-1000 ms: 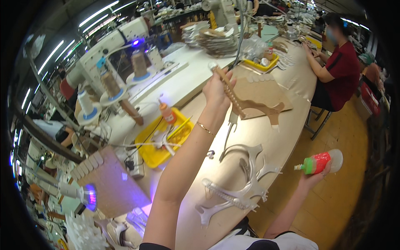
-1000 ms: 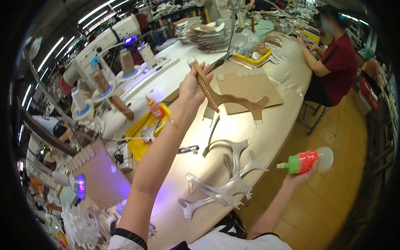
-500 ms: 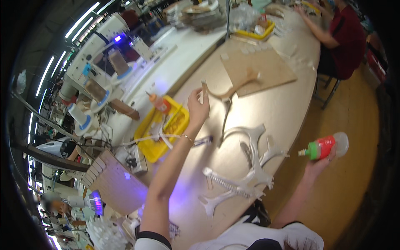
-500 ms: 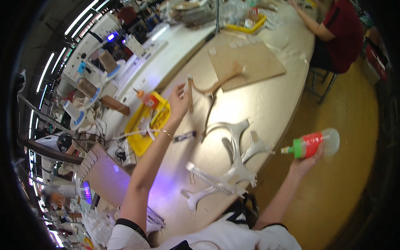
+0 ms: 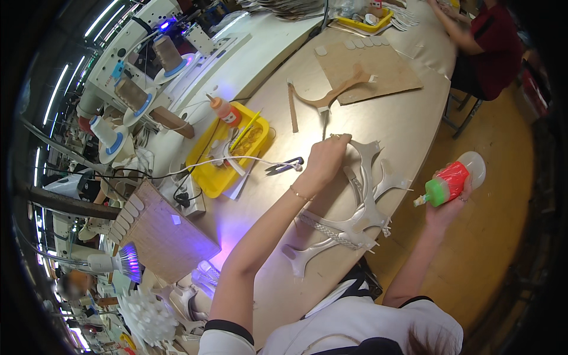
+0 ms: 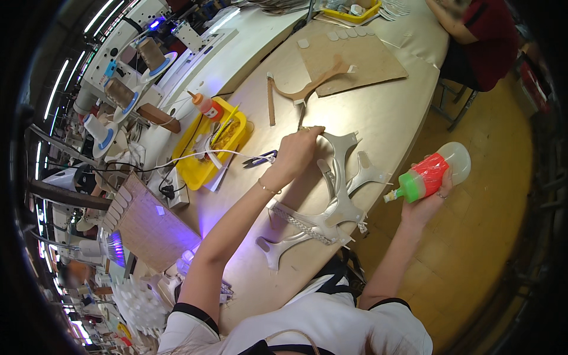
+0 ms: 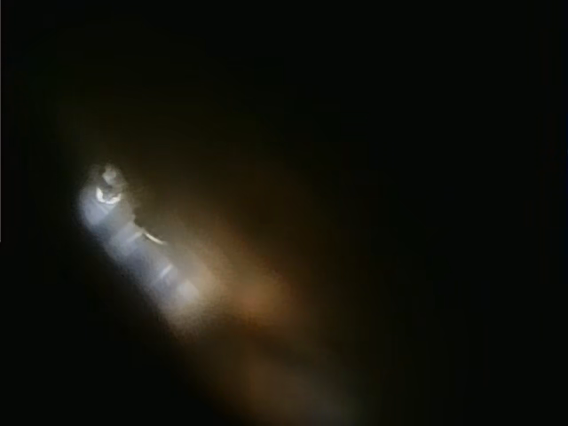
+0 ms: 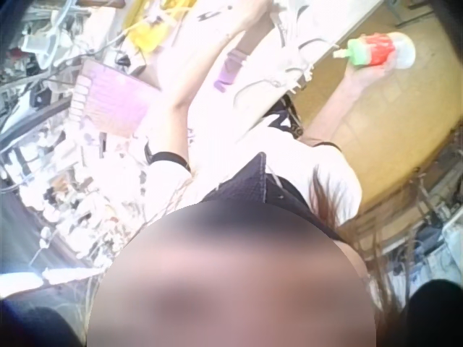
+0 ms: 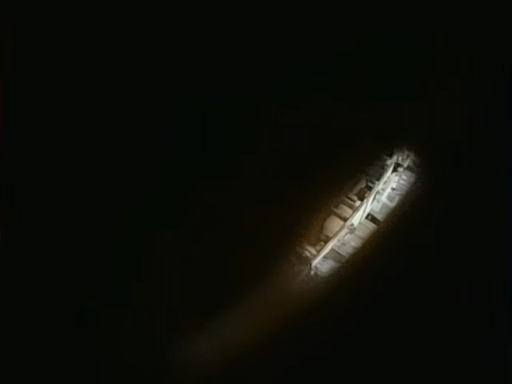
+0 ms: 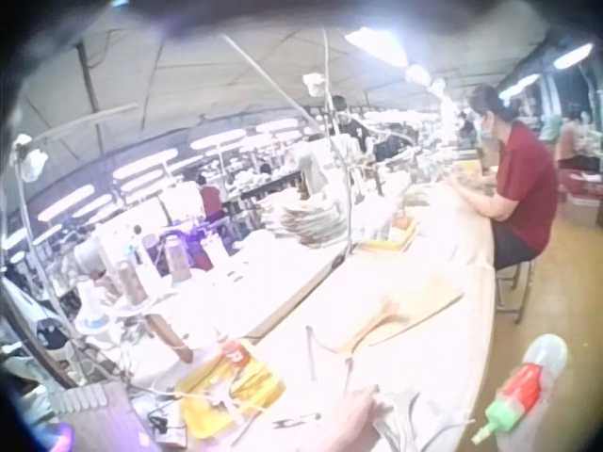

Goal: The person applies glue from a squeeze bottle to small white decorative pieces and attaches them to larger white components on a workbench. They repeatedly pick up pieces, apply adhesive, and press them into place under a UV lamp.

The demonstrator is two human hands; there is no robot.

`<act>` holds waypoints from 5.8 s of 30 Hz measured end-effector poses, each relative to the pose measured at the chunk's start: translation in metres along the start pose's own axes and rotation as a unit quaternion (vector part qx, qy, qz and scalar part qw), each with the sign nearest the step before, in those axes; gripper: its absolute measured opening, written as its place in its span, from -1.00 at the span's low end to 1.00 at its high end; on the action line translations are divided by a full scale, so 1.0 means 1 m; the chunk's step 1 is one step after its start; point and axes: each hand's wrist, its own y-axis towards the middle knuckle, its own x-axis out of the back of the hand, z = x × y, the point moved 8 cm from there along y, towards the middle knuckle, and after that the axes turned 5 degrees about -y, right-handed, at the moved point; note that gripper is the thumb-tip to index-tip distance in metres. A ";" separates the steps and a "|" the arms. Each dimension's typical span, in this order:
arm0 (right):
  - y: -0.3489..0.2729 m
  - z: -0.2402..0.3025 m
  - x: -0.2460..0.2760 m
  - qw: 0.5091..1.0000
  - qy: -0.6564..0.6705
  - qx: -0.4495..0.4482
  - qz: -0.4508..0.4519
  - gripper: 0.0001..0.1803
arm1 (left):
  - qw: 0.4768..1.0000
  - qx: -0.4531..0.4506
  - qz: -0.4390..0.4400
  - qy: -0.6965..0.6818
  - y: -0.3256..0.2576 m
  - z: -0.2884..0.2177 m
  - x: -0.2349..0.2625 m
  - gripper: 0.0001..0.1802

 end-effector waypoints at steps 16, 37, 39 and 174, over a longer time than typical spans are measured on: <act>-0.034 -0.006 -0.059 0.987 0.009 -0.068 0.145 -0.41 | 0.582 0.143 -0.237 -0.764 -0.171 0.065 0.100 -0.65; -0.238 -0.097 -0.175 0.677 -0.201 -0.226 0.671 0.07 | 0.843 0.269 0.071 -0.460 -0.299 0.006 0.049 -0.69; -0.246 -0.089 -0.185 0.662 -0.202 -0.217 0.688 0.07 | 0.890 0.227 0.086 -0.387 -0.308 0.001 0.083 -0.67; -0.397 -0.179 -0.268 0.748 -0.101 0.130 0.643 -0.25 | 0.585 0.369 -0.582 -0.427 -0.421 0.113 0.120 -0.84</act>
